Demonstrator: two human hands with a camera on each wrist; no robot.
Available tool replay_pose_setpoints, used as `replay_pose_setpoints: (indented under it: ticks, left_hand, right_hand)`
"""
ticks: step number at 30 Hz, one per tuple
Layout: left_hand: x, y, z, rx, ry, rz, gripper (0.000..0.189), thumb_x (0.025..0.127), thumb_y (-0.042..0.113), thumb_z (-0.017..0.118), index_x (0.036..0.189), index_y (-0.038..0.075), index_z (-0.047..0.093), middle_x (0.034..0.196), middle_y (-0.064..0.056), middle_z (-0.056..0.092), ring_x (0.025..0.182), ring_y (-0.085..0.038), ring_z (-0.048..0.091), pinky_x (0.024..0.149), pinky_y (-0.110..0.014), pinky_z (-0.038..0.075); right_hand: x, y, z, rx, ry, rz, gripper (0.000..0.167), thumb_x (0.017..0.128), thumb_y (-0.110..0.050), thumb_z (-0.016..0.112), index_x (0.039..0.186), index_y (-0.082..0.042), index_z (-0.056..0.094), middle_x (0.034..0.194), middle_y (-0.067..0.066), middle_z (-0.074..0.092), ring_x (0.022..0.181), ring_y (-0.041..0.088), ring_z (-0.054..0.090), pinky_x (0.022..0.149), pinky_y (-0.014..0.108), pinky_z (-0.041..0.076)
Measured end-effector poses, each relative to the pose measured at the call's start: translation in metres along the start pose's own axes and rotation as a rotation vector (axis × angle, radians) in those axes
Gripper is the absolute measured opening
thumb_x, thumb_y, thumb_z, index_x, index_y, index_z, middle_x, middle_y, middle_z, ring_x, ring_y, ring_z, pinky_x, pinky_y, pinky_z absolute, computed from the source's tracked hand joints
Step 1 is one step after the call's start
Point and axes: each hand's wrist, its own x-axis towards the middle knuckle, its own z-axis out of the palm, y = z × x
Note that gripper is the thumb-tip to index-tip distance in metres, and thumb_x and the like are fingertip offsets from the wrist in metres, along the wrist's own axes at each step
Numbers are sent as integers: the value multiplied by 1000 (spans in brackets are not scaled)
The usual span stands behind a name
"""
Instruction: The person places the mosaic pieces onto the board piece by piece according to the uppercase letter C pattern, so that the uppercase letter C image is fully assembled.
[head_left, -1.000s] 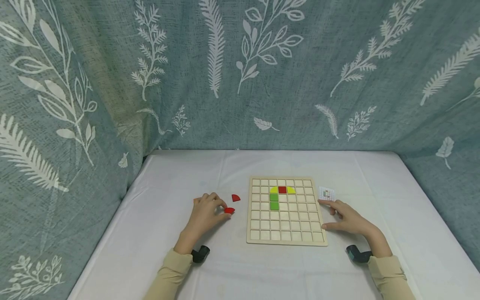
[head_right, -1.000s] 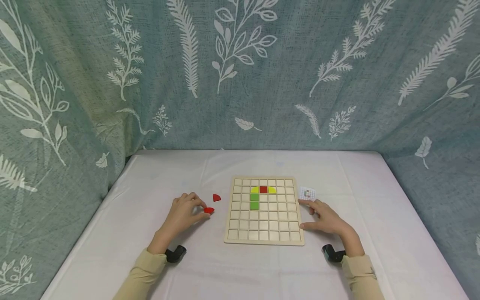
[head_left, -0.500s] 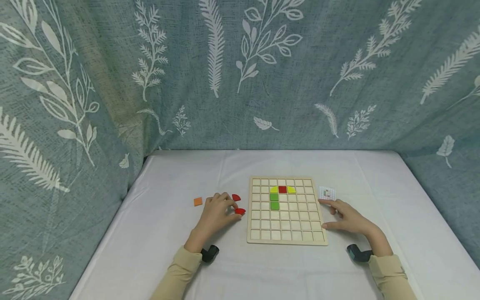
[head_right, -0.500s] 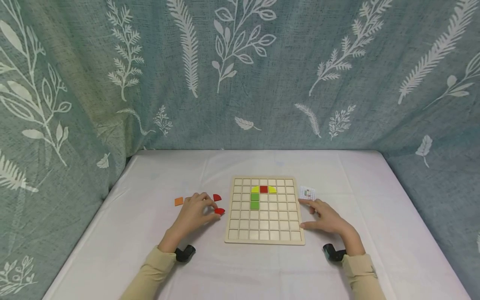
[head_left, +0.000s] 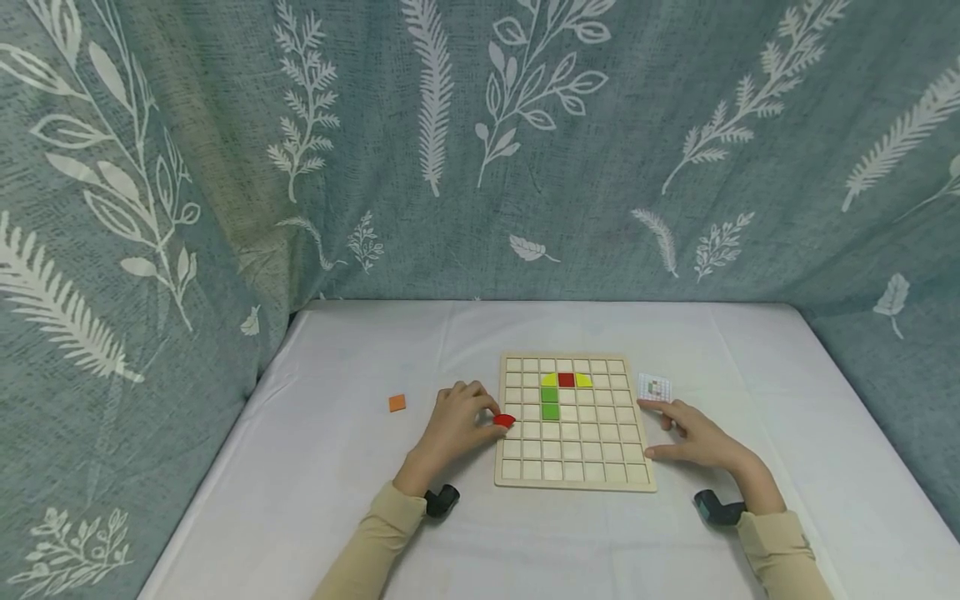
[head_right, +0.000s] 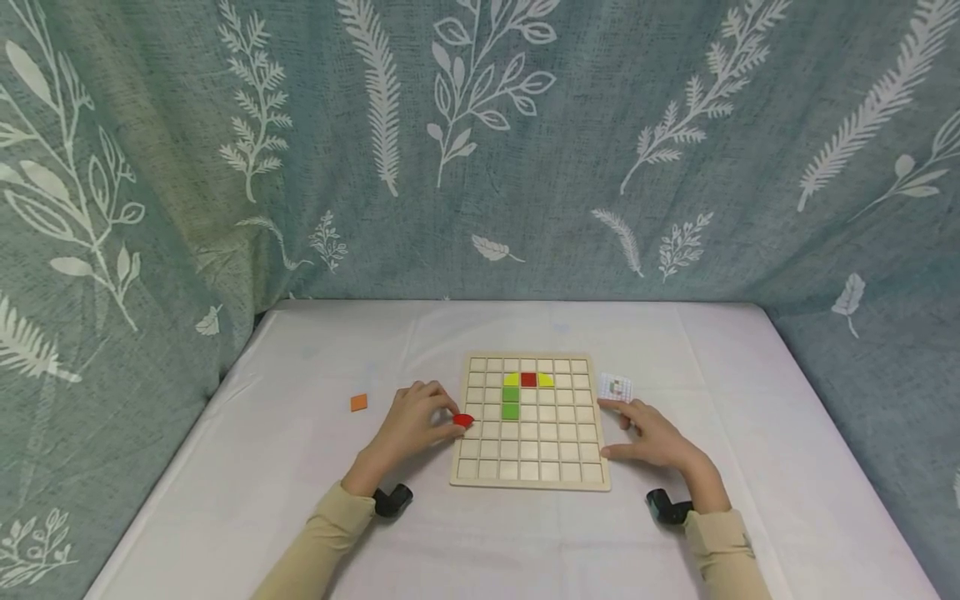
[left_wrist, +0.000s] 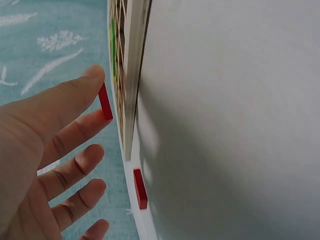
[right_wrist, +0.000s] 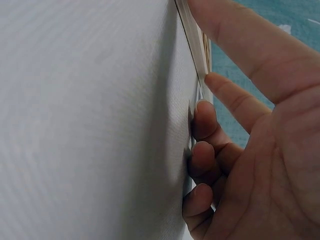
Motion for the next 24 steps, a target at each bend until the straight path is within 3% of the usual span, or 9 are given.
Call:
replay_pose_setpoints:
  ticks: [24]
  left_hand:
    - [21, 28, 18, 67, -50, 5, 29, 72, 46, 74, 80, 19, 70, 88, 2, 56, 80, -17, 47, 82, -44, 37]
  right_hand:
    - [0, 2, 1, -3, 3, -18, 77, 72, -37, 77, 135, -6, 46, 81, 0, 38, 74, 11, 33, 64, 22, 32]
